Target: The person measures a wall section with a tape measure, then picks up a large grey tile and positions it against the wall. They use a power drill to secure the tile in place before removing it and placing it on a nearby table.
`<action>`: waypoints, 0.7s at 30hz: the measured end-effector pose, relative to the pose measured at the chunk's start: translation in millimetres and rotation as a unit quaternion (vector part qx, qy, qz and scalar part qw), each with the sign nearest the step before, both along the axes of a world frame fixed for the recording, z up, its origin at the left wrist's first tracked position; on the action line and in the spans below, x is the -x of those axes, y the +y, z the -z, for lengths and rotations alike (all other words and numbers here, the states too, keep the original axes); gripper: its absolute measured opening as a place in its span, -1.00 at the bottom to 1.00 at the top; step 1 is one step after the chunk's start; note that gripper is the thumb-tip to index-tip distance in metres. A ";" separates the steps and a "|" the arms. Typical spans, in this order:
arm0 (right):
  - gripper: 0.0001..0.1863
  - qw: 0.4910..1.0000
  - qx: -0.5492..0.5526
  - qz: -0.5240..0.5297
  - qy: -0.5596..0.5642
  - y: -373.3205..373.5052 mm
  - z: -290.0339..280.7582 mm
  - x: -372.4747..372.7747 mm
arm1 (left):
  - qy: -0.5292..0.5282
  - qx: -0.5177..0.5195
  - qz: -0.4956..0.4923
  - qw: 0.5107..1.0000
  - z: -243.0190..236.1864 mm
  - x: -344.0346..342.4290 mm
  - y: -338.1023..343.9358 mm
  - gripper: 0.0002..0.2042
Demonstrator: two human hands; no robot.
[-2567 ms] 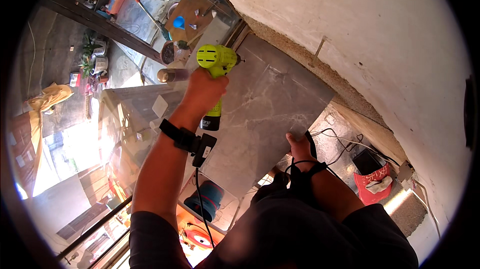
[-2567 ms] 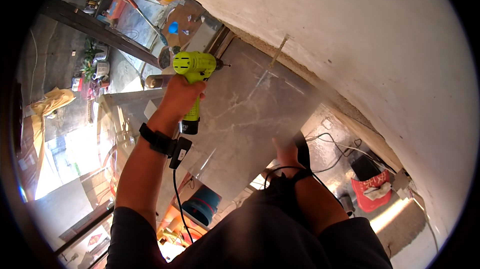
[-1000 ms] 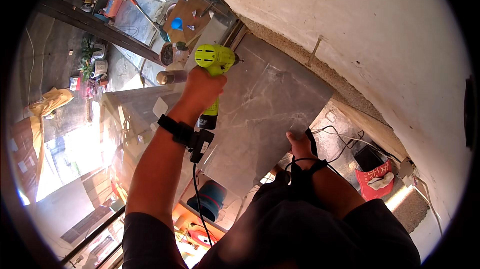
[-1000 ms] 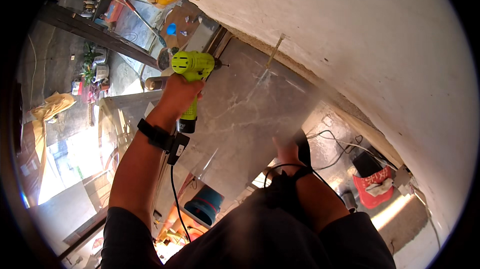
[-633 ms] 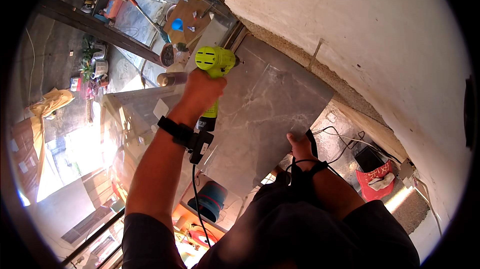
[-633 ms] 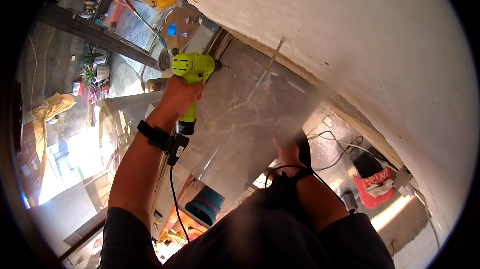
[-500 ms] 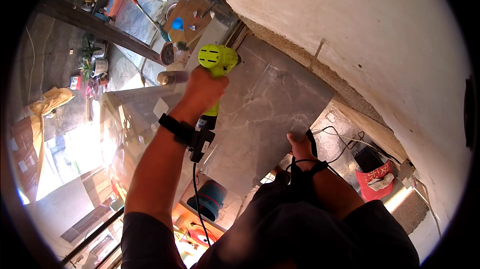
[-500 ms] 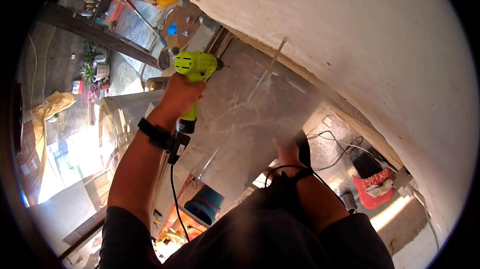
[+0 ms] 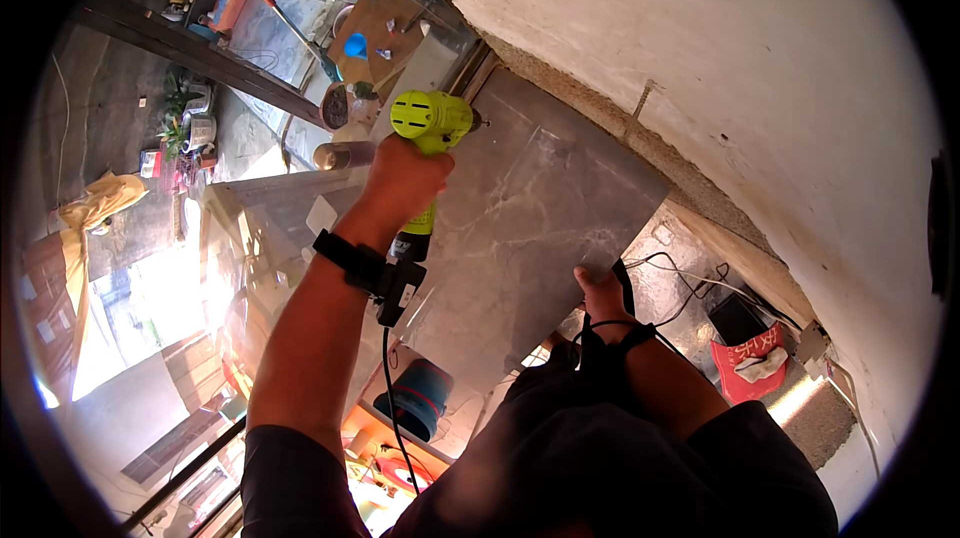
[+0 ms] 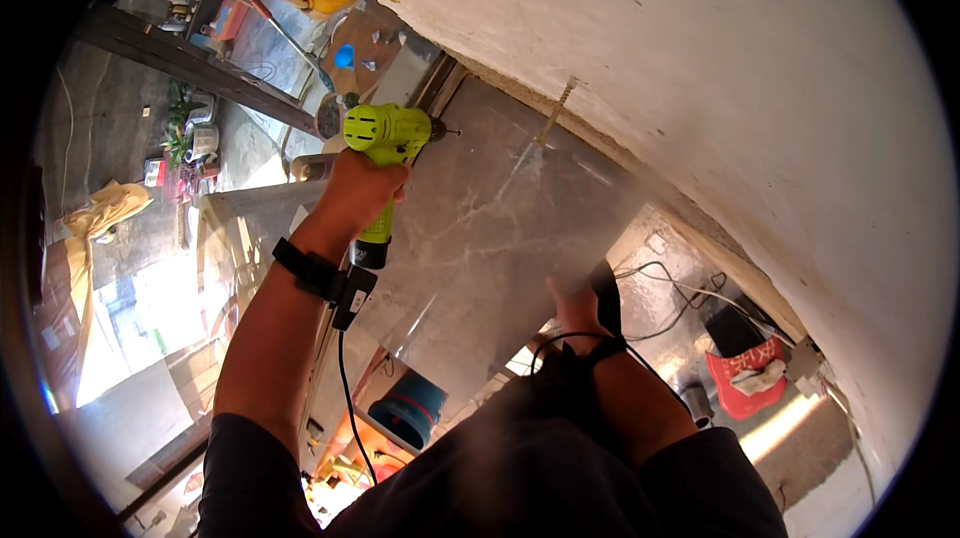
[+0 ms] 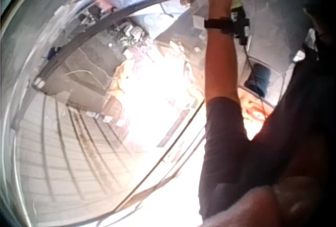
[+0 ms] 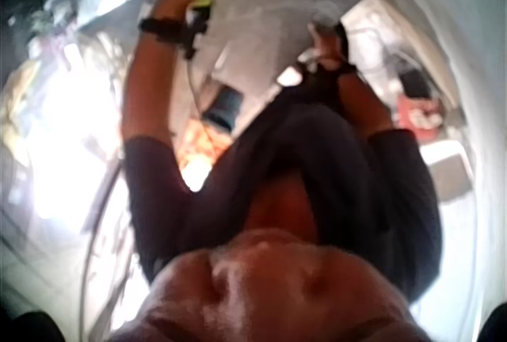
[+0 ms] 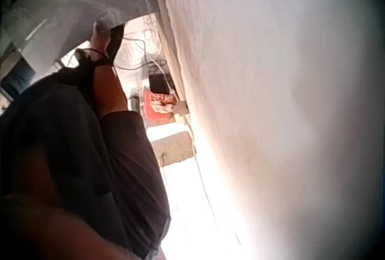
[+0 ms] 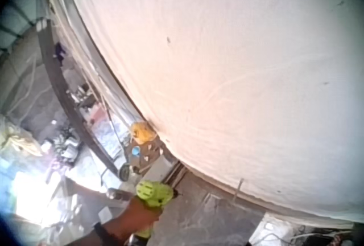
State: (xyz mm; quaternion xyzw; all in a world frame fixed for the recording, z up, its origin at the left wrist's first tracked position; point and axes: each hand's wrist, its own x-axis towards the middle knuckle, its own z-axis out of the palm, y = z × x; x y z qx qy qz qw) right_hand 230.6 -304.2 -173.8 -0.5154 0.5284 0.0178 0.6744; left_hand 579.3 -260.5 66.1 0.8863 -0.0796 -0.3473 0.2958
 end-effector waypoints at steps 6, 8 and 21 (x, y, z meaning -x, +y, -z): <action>-0.53 0.998 -0.039 -0.020 0.050 -9.2 -23.0 -11.7 | 0.000 -0.016 0.002 1.000 -0.6 0.3 -0.7 -0.76; -0.53 1.000 0.008 -0.014 0.021 -1.0 0.1 0.3 | 0.000 -0.008 0.001 1.000 0.8 2.8 -1.7 -0.76; -0.43 0.995 -0.097 -0.024 0.010 -11.6 0.1 -2.3 | -0.034 0.050 -0.022 0.998 -4.1 20.2 21.3 -0.71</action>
